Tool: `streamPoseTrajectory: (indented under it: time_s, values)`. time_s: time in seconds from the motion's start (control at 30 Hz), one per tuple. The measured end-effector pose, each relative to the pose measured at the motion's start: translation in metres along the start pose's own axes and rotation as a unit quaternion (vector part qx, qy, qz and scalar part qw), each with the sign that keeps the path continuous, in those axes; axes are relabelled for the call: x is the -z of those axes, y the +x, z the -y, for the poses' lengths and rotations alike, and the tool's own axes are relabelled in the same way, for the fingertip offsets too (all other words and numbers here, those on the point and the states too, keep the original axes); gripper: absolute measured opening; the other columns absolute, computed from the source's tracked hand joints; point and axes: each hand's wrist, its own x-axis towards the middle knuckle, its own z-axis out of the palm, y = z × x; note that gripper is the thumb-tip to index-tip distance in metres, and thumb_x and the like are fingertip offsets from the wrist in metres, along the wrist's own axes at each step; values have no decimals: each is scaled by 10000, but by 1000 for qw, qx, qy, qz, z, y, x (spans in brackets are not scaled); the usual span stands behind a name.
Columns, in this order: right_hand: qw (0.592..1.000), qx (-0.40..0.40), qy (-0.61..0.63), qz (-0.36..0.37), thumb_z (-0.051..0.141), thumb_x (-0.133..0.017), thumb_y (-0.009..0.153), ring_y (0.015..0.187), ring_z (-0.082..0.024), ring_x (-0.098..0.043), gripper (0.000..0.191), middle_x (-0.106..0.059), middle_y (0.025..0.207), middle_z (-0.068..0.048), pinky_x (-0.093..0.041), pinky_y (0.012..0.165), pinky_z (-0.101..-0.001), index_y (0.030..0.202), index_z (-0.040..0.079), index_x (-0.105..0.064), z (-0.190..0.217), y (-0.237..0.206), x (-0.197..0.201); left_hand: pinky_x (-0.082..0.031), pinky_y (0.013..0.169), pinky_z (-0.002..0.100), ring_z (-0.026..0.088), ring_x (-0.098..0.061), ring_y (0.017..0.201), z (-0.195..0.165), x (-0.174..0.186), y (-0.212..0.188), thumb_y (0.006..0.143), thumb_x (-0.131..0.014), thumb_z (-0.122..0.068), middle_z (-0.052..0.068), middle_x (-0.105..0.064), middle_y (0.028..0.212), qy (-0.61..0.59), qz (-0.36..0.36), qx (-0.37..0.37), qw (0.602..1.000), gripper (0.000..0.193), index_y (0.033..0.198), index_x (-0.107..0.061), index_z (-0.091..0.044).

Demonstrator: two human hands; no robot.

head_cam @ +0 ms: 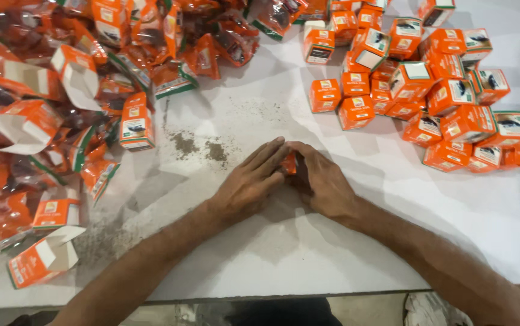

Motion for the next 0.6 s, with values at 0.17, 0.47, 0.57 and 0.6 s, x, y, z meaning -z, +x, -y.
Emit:
streamPoseTrajectory:
  time_s: [0.17,0.47,0.57,0.6]
  values:
    - [969,127,-191,-91,53,-747,852,1335,-378,-528,727,-550,1411,-180,-441,1142,-506,1473,115,-373,-11,12,14,-367,1201,570,402,-497,1392,22,37,-4,934,-765,-291,218,-543,1436,187,-81,13,979,419,1209,-635,-3]
    - [965,182,-135,-135,264,-764,916,1502,-407,-309,827,-317,1590,-211,-318,1230,-563,1543,155,-235,0,16,9,-531,536,487,339,-673,657,82,115,-37,920,-748,-426,155,-651,764,388,45,425,817,619,1282,-549,35]
    - [987,17,161,26,238,-706,949,1470,-306,-428,816,-384,1602,-201,-392,1200,-462,1578,88,-207,5,6,-1,-516,626,471,333,-681,694,58,76,-20,933,-678,-389,139,-682,836,-5,-67,393,917,548,1298,-531,-8]
    - [975,30,214,50,225,-652,992,1503,-297,-369,806,-344,1627,-196,-330,1221,-453,1599,64,-146,4,4,-1,-553,745,446,348,-685,857,44,55,-12,981,-655,-388,150,-642,978,-221,-79,333,913,521,1306,-487,-18]
